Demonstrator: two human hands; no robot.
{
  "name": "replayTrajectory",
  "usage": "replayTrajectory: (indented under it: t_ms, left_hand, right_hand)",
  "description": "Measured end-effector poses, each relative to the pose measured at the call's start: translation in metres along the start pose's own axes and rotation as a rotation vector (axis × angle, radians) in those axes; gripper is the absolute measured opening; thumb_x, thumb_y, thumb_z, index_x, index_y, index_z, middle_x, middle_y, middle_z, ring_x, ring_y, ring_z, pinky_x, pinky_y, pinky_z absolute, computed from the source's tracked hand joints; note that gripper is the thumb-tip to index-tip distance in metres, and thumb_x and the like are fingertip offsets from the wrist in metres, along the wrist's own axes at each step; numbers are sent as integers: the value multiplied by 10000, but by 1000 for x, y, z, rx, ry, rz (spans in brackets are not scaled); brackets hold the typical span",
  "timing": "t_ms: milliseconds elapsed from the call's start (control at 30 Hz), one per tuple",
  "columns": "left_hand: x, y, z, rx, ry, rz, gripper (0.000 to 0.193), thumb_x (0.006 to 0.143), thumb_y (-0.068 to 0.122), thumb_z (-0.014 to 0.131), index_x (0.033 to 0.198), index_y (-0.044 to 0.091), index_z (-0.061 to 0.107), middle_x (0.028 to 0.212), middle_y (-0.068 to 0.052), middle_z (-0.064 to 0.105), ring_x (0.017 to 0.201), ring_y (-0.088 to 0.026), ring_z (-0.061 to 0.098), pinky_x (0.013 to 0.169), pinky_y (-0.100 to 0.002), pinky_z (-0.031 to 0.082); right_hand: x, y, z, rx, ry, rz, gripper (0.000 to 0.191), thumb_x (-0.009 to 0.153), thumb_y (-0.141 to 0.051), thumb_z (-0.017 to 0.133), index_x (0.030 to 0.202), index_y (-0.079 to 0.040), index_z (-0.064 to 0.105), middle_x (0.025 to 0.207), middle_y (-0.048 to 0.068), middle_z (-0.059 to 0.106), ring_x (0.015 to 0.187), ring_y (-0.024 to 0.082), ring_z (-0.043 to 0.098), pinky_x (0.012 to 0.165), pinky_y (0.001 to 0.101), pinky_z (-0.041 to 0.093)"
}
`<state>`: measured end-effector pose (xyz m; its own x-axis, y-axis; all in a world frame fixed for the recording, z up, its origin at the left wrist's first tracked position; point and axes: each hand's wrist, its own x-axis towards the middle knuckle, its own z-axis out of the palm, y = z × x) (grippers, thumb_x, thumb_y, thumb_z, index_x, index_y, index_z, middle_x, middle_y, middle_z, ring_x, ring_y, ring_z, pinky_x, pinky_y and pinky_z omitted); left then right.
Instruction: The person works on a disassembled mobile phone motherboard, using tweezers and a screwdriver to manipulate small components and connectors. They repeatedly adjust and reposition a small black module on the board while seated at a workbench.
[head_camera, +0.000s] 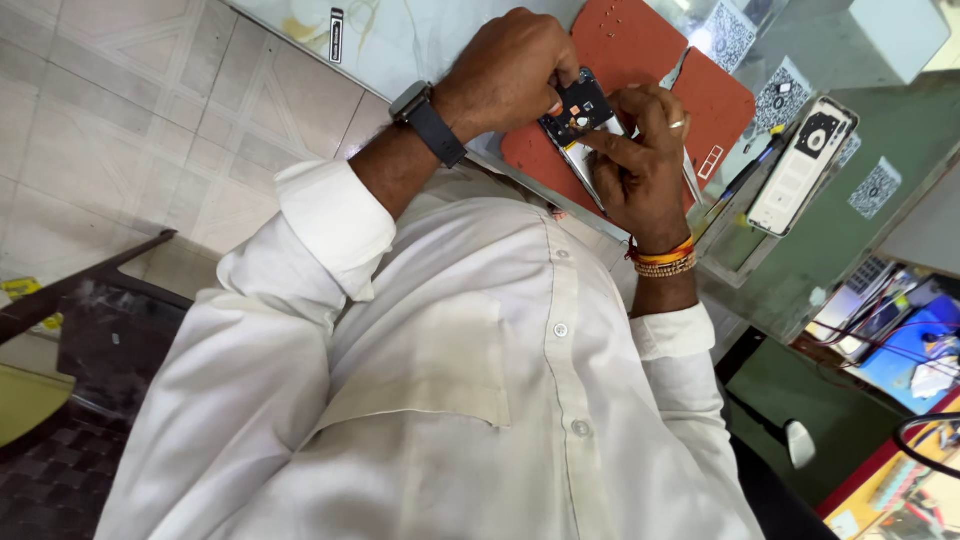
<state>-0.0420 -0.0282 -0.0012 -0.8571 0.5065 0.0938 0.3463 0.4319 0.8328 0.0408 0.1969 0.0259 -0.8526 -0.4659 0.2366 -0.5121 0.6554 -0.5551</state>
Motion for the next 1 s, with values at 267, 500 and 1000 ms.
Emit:
replayTrajectory:
  t_ms: [267, 500, 1000]
  left_hand:
    - [-5, -2, -6, -15, 14, 26, 173, 666, 5, 835, 827, 46, 786, 850, -134, 760, 795, -309, 744, 679, -425, 581]
    - [-12, -5, -13, 5, 61, 61, 173, 657, -4, 836, 813, 49, 781, 844, -132, 758, 794, -316, 744, 676, -430, 583]
    - [-8, -6, -16, 12, 66, 79, 197, 654, 39, 917, 781, 56, 767, 826, -93, 749, 773, -268, 735, 643, -403, 572]
  right_hand:
    - [2, -8, 5, -145, -26, -59, 230, 876, -17, 753, 1092, -79, 802, 1272, 159, 643, 1273, 354, 537, 1070, 482, 424]
    - [5, -13, 12, -110, -27, -37, 217, 905, -27, 759, 1107, -91, 810, 1250, 165, 643, 1270, 363, 532, 1074, 485, 440]
    - [6, -12, 9, -202, -40, -130, 251, 874, -60, 758, 1096, -145, 836, 1255, 148, 654, 1285, 355, 550, 1049, 495, 402]
